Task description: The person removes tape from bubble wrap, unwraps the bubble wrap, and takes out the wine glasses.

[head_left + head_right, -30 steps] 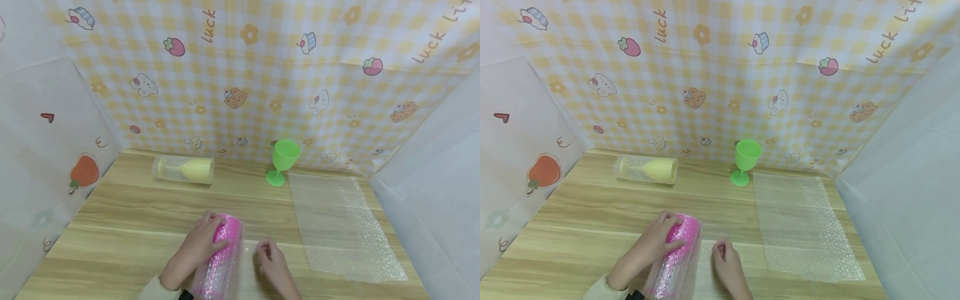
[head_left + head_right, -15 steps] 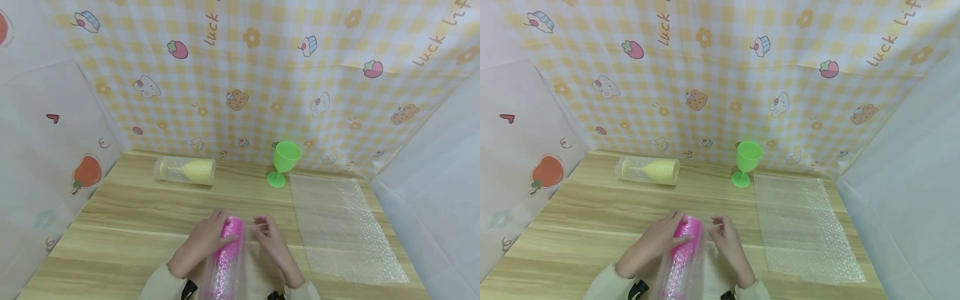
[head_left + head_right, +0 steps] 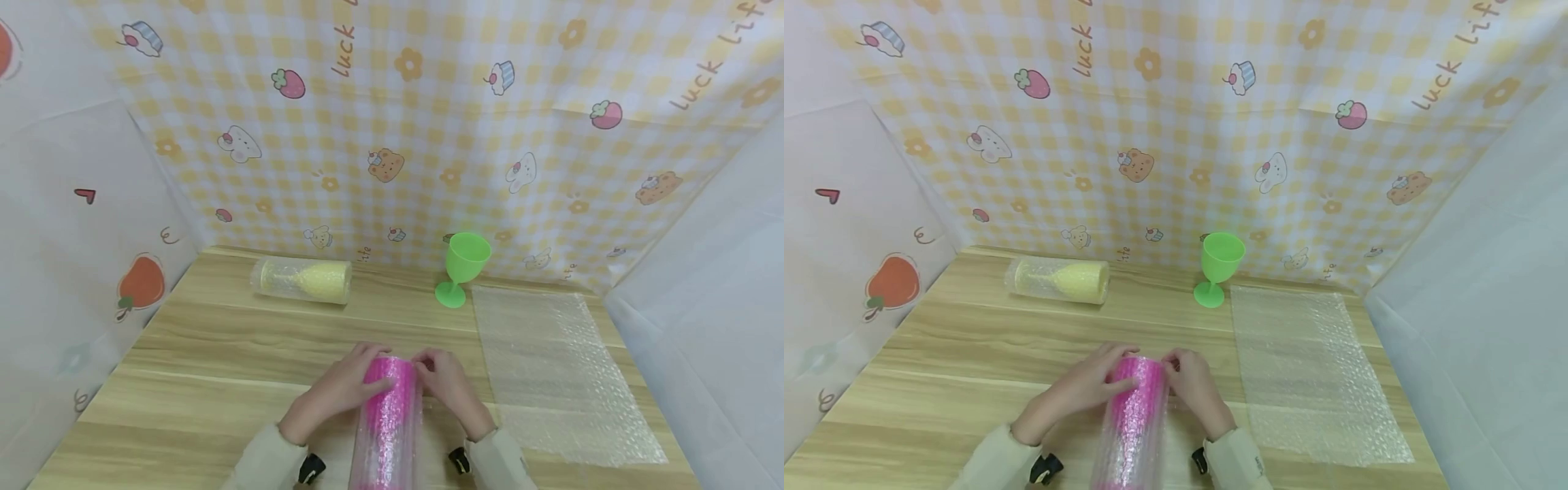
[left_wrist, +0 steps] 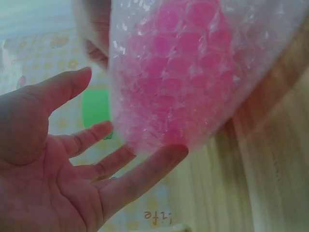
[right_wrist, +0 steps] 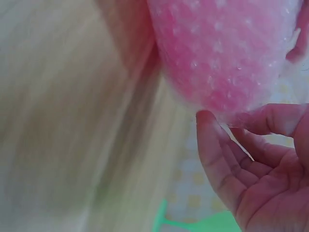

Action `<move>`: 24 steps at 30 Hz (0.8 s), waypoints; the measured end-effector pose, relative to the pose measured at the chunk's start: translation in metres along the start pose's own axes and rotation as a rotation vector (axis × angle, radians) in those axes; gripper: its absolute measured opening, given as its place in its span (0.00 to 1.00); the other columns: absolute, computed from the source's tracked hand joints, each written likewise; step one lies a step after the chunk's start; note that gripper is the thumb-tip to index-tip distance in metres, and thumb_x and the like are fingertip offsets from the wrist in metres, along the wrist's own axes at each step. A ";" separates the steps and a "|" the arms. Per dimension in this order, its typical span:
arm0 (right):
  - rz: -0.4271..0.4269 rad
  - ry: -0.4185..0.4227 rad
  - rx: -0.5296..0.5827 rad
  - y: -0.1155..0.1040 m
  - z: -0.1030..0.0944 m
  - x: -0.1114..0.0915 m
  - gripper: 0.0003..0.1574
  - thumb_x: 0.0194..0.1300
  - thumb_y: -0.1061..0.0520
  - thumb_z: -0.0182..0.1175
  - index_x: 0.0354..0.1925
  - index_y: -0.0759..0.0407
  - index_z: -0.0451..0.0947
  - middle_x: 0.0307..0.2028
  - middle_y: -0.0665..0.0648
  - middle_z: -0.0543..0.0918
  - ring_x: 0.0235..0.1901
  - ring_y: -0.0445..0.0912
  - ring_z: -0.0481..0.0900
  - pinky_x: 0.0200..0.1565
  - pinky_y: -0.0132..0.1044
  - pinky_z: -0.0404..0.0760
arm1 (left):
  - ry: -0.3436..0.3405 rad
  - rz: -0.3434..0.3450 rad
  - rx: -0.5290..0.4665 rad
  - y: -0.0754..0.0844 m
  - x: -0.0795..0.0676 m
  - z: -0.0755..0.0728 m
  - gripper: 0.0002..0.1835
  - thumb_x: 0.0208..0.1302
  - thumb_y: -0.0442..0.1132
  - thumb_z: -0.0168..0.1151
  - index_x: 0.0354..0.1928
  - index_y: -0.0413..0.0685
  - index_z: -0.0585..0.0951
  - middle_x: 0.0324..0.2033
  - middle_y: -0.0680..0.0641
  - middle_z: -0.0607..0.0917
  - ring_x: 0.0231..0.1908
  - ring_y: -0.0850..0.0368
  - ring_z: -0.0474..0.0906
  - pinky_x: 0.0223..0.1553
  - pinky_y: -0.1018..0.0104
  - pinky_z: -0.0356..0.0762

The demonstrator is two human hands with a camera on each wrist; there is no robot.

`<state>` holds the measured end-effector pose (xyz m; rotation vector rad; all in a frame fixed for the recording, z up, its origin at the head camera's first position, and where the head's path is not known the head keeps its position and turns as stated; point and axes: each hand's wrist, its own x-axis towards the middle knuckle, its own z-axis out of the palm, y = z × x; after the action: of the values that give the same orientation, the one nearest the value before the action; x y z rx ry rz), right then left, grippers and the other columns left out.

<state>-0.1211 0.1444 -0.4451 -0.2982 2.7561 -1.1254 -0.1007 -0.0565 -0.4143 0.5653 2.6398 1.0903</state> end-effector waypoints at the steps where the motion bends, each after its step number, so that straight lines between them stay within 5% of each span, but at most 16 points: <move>1: -0.001 0.010 -0.015 -0.001 -0.002 -0.001 0.08 0.60 0.60 0.55 0.37 0.61 0.79 0.33 0.57 0.83 0.32 0.43 0.78 0.33 0.29 0.80 | 0.010 0.002 0.016 0.001 0.001 0.002 0.31 0.59 0.53 0.56 0.62 0.47 0.65 0.59 0.38 0.68 0.53 0.38 0.71 0.51 0.40 0.71; 7: -0.026 0.041 -0.144 -0.008 -0.006 -0.005 0.07 0.61 0.58 0.56 0.32 0.61 0.77 0.25 0.53 0.79 0.24 0.38 0.73 0.24 0.23 0.73 | 0.090 0.086 0.308 0.017 0.007 0.019 0.30 0.56 0.56 0.57 0.57 0.47 0.71 0.53 0.44 0.75 0.51 0.45 0.72 0.50 0.50 0.75; 12: -0.039 0.060 -0.209 -0.007 -0.005 -0.004 0.08 0.63 0.58 0.54 0.29 0.61 0.74 0.23 0.52 0.76 0.21 0.38 0.71 0.22 0.23 0.71 | 0.125 0.123 0.492 0.022 0.011 0.028 0.29 0.53 0.59 0.58 0.52 0.48 0.73 0.44 0.47 0.78 0.43 0.51 0.73 0.38 0.62 0.78; 18: 0.039 0.105 -0.184 0.004 -0.007 -0.004 0.08 0.64 0.59 0.47 0.28 0.59 0.70 0.22 0.51 0.71 0.19 0.39 0.67 0.18 0.26 0.68 | 0.152 0.075 0.460 0.018 0.012 0.029 0.31 0.46 0.61 0.63 0.47 0.48 0.73 0.39 0.47 0.78 0.39 0.53 0.71 0.35 0.66 0.76; 24: 0.109 0.149 -0.216 0.021 -0.012 -0.006 0.10 0.64 0.58 0.44 0.27 0.58 0.66 0.20 0.52 0.68 0.17 0.40 0.66 0.16 0.29 0.65 | 0.121 -0.001 0.285 0.009 0.012 0.028 0.33 0.42 0.56 0.68 0.47 0.44 0.71 0.41 0.46 0.76 0.38 0.53 0.71 0.30 0.68 0.76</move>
<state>-0.1204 0.1684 -0.4513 -0.0897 2.9892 -0.8576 -0.0995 -0.0279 -0.4287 0.5669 2.9245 0.7744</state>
